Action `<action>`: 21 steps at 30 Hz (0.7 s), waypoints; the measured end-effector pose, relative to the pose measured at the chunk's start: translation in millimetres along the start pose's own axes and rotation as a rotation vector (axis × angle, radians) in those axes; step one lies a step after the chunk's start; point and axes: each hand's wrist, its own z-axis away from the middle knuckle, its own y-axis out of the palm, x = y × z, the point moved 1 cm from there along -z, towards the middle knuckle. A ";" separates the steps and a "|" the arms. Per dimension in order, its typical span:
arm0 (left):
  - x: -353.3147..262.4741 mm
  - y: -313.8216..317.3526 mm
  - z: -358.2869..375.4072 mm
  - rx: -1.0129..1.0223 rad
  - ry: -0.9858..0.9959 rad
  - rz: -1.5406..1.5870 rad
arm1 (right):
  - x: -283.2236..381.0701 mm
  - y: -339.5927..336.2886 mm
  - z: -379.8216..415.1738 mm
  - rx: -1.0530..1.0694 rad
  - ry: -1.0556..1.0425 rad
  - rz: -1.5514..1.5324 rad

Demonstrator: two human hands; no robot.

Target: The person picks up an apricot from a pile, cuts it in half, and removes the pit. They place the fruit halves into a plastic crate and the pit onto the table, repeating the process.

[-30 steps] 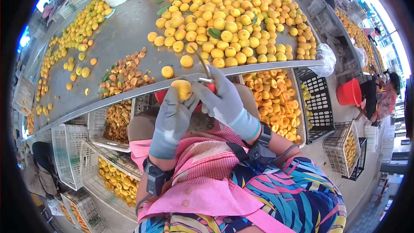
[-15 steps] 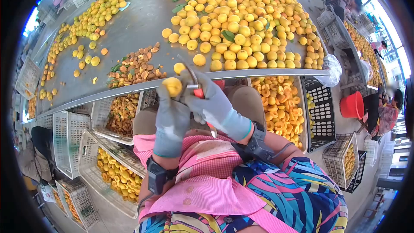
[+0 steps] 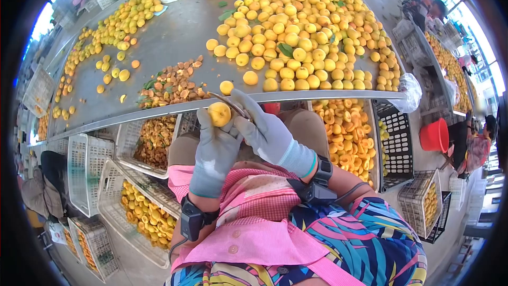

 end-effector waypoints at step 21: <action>8.2 17.6 9.8 0.152 0.056 -0.198 | 22.9 -4.4 -2.9 -0.121 -0.164 0.216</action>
